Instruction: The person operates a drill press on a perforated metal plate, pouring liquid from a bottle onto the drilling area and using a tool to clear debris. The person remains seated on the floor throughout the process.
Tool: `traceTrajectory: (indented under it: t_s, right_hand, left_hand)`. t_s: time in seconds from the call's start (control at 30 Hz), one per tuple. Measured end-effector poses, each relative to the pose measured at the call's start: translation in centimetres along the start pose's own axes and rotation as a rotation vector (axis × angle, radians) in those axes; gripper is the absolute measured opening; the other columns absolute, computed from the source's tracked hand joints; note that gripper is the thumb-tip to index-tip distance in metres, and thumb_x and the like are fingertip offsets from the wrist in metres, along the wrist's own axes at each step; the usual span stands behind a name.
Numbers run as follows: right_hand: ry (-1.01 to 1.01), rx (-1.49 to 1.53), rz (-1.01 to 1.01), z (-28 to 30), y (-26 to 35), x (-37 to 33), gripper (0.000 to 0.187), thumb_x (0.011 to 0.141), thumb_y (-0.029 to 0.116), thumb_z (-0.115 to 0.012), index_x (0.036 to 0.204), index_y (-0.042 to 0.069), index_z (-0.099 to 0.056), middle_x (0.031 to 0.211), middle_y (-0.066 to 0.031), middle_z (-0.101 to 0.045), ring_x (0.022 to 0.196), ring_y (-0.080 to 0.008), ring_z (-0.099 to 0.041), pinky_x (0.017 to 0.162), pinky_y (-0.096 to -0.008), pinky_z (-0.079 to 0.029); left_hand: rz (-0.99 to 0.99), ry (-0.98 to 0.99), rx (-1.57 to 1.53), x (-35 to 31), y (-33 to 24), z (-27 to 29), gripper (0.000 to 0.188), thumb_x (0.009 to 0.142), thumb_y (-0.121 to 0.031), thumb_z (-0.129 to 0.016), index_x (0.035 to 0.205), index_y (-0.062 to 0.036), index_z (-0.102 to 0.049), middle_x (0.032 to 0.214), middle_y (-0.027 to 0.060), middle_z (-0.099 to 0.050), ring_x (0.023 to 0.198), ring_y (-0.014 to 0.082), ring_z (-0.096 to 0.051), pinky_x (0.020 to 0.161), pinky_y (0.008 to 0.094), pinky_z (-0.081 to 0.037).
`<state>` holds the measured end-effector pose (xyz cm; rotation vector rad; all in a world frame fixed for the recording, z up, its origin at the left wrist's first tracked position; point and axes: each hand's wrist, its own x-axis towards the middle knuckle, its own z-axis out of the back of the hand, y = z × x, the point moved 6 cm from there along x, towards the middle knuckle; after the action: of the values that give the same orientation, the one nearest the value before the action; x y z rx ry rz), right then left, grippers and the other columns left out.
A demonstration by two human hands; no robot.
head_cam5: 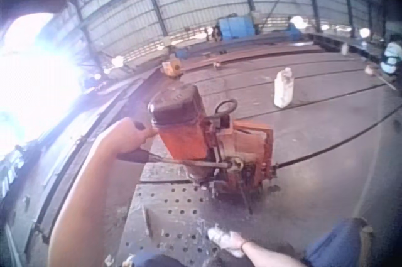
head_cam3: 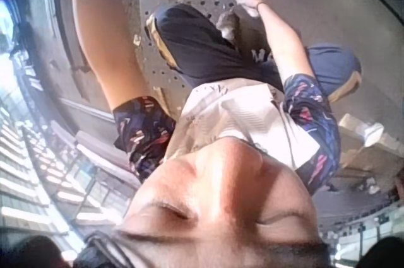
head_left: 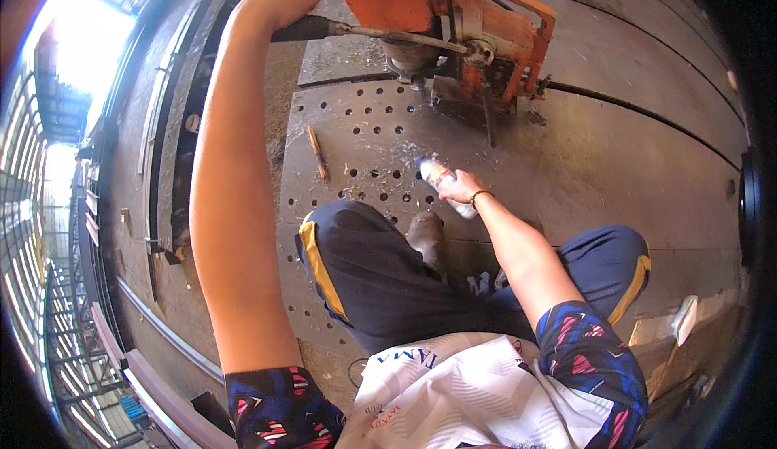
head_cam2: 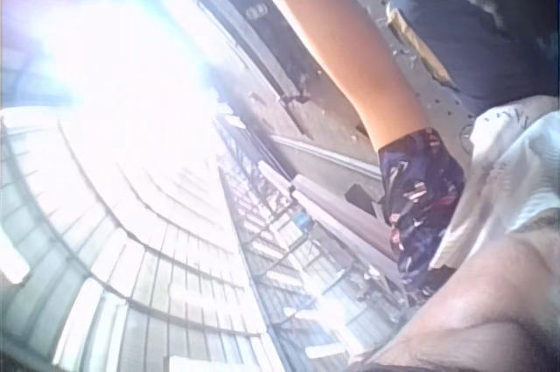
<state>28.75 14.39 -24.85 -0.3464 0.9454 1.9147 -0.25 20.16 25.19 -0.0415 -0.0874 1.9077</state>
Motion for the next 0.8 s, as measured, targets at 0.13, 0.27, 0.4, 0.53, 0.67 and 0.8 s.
traceTrajectory:
  t_s: [0.13, 0.27, 0.4, 0.53, 0.67, 0.8]
  right_hand:
    - [0.020, 0.977, -0.224, -4.4, -5.3, 4.1, 0.054, 0.066, 0.033, -0.082, 0.099, -0.006, -0.064, 0.085, -0.0127, -0.070, 0.071, -0.0241, -0.069, 0.066, -0.0373, -0.056]
    - [0.115, 1.232, -0.207, -2.8, 1.2, 1.8, 0.040, 0.074, 0.023, -0.076, 0.099, -0.005, -0.063, 0.085, -0.0124, -0.069, 0.070, -0.0240, -0.069, 0.063, -0.0383, -0.056]
    - [0.102, 1.331, -0.209, 0.5, 3.2, 1.6, 0.040, 0.076, 0.023, -0.075, 0.101, -0.005, -0.062, 0.086, -0.0125, -0.069, 0.070, -0.0239, -0.069, 0.063, -0.0384, -0.057]
    - [0.131, 1.328, -0.140, 2.8, 4.9, 1.4, 0.038, 0.078, 0.023, -0.075, 0.101, -0.004, -0.063, 0.086, -0.0121, -0.069, 0.069, -0.0234, -0.069, 0.063, -0.0386, -0.057]
    - [0.145, 1.277, -0.148, 2.3, 5.6, 1.9, 0.038, 0.075, 0.021, -0.076, 0.099, -0.005, -0.065, 0.086, -0.0123, -0.069, 0.070, -0.0238, -0.068, 0.063, -0.0380, -0.055]
    - [0.070, 1.145, -0.146, 0.9, 4.3, 3.8, 0.042, 0.072, 0.026, -0.078, 0.098, -0.004, -0.067, 0.090, -0.0135, -0.070, 0.075, -0.0241, -0.069, 0.068, -0.0377, -0.055]
  left_hand:
    - [-0.092, -0.061, -0.122, 1.0, -2.9, 0.7, 0.069, 0.078, -0.067, -0.058, 0.095, -0.0017, -0.070, 0.088, 0.0161, -0.071, 0.085, 0.0315, -0.068, 0.083, 0.0398, -0.049]
    - [-0.018, -0.041, -0.124, -0.8, -0.2, 0.3, 0.074, 0.077, -0.069, -0.058, 0.106, -0.0020, -0.069, 0.091, 0.0131, -0.072, 0.091, 0.0283, -0.068, 0.088, 0.0386, -0.049]
    - [-0.016, -0.022, -0.100, -0.5, -0.7, 0.3, 0.078, 0.077, -0.070, -0.057, 0.111, -0.0014, -0.067, 0.093, 0.0121, -0.072, 0.095, 0.0270, -0.067, 0.091, 0.0382, -0.048]
    - [-0.018, -0.015, -0.094, -0.8, -1.0, 0.4, 0.078, 0.077, -0.070, -0.057, 0.113, -0.0018, -0.067, 0.097, 0.0130, -0.072, 0.095, 0.0275, -0.067, 0.092, 0.0382, -0.048]
    - [-0.021, -0.020, -0.084, -0.8, -0.7, 0.3, 0.077, 0.078, -0.070, -0.056, 0.114, -0.0025, -0.066, 0.098, 0.0135, -0.071, 0.095, 0.0274, -0.067, 0.092, 0.0381, -0.048]
    - [-0.018, -0.007, -0.102, -0.7, -0.8, 0.4, 0.077, 0.078, -0.070, -0.056, 0.114, -0.0024, -0.066, 0.098, 0.0128, -0.072, 0.095, 0.0267, -0.067, 0.091, 0.0380, -0.048]
